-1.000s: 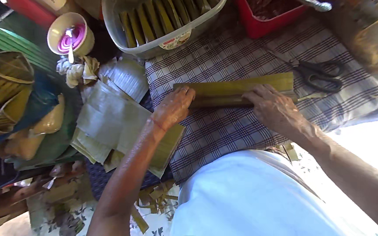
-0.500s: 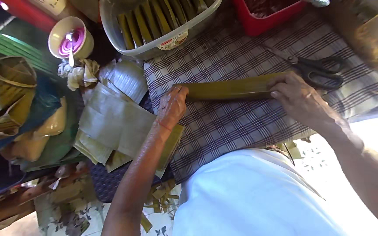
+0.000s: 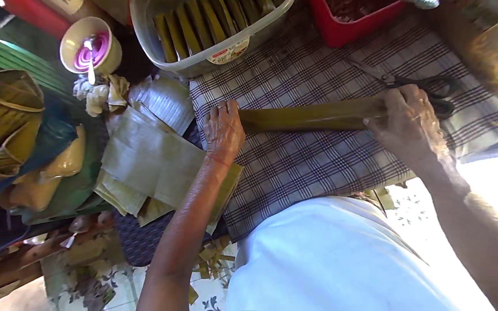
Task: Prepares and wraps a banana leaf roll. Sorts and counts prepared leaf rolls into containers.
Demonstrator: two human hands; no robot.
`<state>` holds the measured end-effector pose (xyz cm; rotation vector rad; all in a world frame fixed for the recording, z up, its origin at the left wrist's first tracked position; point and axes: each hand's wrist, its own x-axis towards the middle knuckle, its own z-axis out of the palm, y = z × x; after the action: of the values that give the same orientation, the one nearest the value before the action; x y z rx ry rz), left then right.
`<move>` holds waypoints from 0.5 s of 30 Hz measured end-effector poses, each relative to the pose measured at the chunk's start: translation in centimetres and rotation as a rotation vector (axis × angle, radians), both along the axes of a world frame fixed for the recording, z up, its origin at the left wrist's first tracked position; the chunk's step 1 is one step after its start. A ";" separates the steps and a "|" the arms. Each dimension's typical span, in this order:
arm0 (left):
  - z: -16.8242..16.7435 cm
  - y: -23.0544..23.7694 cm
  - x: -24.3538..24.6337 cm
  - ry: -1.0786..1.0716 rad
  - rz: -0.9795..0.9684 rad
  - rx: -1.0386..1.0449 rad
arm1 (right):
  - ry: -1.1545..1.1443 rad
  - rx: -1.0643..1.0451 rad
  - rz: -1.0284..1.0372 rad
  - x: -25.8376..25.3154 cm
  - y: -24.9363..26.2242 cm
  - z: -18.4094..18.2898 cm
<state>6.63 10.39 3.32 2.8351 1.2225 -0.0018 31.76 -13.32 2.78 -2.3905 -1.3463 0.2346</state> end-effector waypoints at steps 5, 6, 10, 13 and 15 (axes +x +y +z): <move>0.3 -0.1 0.6 0.000 -0.067 0.000 | -0.157 0.128 0.376 -4.5 2.8 -0.6; 0.3 -0.2 0.8 0.003 -0.083 0.005 | -0.156 0.161 0.453 -5.3 3.2 -1.4; -0.8 -1.1 0.3 -0.191 -0.285 0.085 | -0.160 0.179 0.553 -7.1 4.0 -3.0; -2.1 -2.8 -0.2 -0.393 -0.540 0.137 | -0.175 0.171 0.559 -7.2 4.3 -2.8; -2.8 -3.5 -0.5 -0.394 -0.630 0.151 | -0.178 0.234 0.579 -7.7 4.6 -2.5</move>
<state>6.15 6.91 0.55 3.0039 0.2470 0.6054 24.05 -8.76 0.24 -1.8190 -2.0063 0.0119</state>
